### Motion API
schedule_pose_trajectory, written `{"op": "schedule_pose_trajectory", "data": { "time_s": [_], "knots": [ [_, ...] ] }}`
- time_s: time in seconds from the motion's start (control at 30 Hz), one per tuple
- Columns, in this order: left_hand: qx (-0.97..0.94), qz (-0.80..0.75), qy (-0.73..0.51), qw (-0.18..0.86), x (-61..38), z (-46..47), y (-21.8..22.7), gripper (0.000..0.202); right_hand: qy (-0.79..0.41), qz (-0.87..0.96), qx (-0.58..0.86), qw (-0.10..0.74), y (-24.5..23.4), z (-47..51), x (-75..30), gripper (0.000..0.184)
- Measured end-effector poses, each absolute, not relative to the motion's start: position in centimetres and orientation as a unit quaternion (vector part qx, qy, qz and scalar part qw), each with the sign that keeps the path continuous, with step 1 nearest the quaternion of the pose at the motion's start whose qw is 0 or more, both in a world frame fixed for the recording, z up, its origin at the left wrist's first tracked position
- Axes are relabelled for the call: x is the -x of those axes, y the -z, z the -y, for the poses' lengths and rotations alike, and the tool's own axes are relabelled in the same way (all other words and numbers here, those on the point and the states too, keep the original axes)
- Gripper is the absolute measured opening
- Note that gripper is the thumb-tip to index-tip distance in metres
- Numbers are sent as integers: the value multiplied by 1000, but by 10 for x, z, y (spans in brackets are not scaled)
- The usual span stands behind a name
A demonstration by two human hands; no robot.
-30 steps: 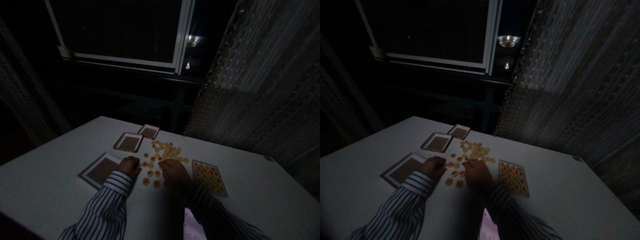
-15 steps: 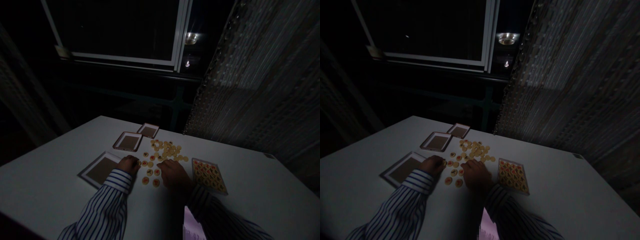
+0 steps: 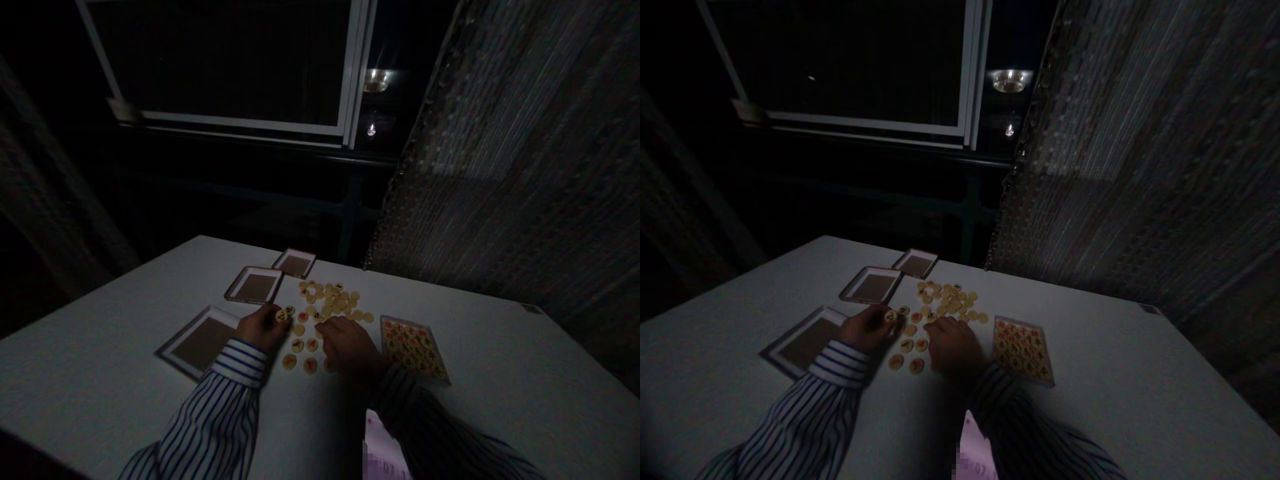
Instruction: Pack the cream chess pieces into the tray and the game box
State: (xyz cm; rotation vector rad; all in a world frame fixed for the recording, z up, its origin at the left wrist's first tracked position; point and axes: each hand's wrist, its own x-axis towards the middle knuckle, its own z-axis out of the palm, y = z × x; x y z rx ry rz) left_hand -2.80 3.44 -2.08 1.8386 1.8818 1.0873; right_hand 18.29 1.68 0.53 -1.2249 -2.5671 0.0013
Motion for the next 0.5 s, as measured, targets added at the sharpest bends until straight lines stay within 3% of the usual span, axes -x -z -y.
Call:
{"op": "schedule_pose_trajectory", "data": {
  "time_s": [0.23,0.5],
  "knots": [
    [-512,-542,-588,312,3,-36,28,35,-1,884,428,190,-15,-19,-191,30],
    [-445,-491,-632,401,-13,-27,14,38,-12,853,461,245,-40,-10,-221,29]
  ]
}}
